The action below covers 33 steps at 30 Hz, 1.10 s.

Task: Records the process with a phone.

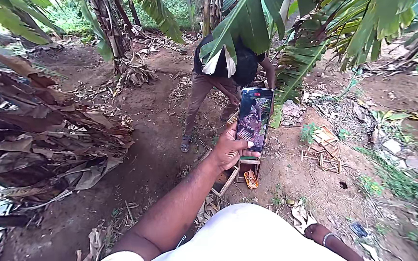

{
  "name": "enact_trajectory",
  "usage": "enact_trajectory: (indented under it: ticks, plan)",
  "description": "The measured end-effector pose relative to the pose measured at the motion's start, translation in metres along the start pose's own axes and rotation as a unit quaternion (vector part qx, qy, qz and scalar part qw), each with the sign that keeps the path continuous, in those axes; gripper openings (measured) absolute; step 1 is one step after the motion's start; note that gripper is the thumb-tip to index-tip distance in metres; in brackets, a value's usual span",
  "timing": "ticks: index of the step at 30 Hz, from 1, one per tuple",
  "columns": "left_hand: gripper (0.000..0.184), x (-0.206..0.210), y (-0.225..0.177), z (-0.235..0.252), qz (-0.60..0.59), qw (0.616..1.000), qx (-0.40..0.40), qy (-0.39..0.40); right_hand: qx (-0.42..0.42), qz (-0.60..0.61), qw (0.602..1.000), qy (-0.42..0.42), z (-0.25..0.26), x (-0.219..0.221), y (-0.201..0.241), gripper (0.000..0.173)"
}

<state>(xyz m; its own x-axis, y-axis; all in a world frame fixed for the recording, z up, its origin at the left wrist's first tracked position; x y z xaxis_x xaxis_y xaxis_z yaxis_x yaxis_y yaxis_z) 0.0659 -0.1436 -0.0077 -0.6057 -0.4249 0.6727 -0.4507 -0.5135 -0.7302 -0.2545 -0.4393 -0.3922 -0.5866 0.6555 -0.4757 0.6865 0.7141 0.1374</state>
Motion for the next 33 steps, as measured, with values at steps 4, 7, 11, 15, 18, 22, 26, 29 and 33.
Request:
enact_trajectory:
  ticks: [4, 7, 11, 15, 18, 22, 26, 29, 33]
  plan:
    - [0.062, -0.0020, -0.0010, 0.0007, -0.010, 1.000, 0.002, 0.001, 0.000, -0.005, 1.000, 0.001, 0.0042, -0.0001, 0.0013, 0.037]
    - [0.062, -0.0045, -0.0010, 0.0019, -0.009, 1.000, 0.001, 0.000, 0.000, -0.003, 1.000, -0.007, 0.0090, 0.0002, -0.0010, 0.037]
    - [0.060, -0.0042, -0.0033, 0.0023, 0.000, 1.000, 0.002, -0.005, -0.002, 0.023, 1.000, -0.010, 0.0054, 0.0004, 0.0013, 0.035]
    - [0.061, -0.0053, -0.0036, 0.0026, 0.008, 1.000, 0.002, -0.009, -0.004, 0.031, 0.999, -0.009, 0.0041, 0.0004, 0.0040, 0.035]
    - [0.061, -0.0058, -0.0027, 0.0032, -0.003, 1.000, -0.001, -0.007, -0.002, 0.030, 1.000, -0.002, 0.0035, 0.0010, 0.0044, 0.036]
    - [0.061, -0.0052, -0.0023, 0.0035, -0.002, 1.000, -0.004, -0.012, 0.004, 0.031, 1.000, -0.001, 0.0061, 0.0024, 0.0020, 0.035]
    - [0.061, -0.0054, -0.0012, 0.0042, -0.002, 1.000, -0.004, -0.010, 0.004, 0.028, 1.000, -0.001, 0.0073, 0.0035, 0.0004, 0.034]
    - [0.061, -0.0043, 0.0000, 0.0048, 0.000, 1.000, -0.006, -0.004, 0.007, 0.023, 1.000, -0.002, 0.0063, 0.0029, -0.0003, 0.035]
    - [0.060, -0.0023, 0.0021, 0.0048, -0.005, 1.000, -0.006, 0.000, 0.001, 0.026, 1.000, -0.002, 0.0035, 0.0022, 0.0002, 0.035]
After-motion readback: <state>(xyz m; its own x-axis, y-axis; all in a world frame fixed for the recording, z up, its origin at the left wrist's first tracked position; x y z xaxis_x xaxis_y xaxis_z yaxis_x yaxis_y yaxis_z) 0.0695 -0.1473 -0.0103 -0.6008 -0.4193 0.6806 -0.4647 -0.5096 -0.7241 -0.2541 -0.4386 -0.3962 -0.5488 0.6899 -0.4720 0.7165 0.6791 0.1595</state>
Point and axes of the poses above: each hand's wrist, its own z-axis towards the middle knuckle, its own x-axis out of the palm, y = z × x, the point moved 8 cm from there along z, towards the middle knuckle, and after that the axes turned 2 degrees about z, right-handed, at the moved point
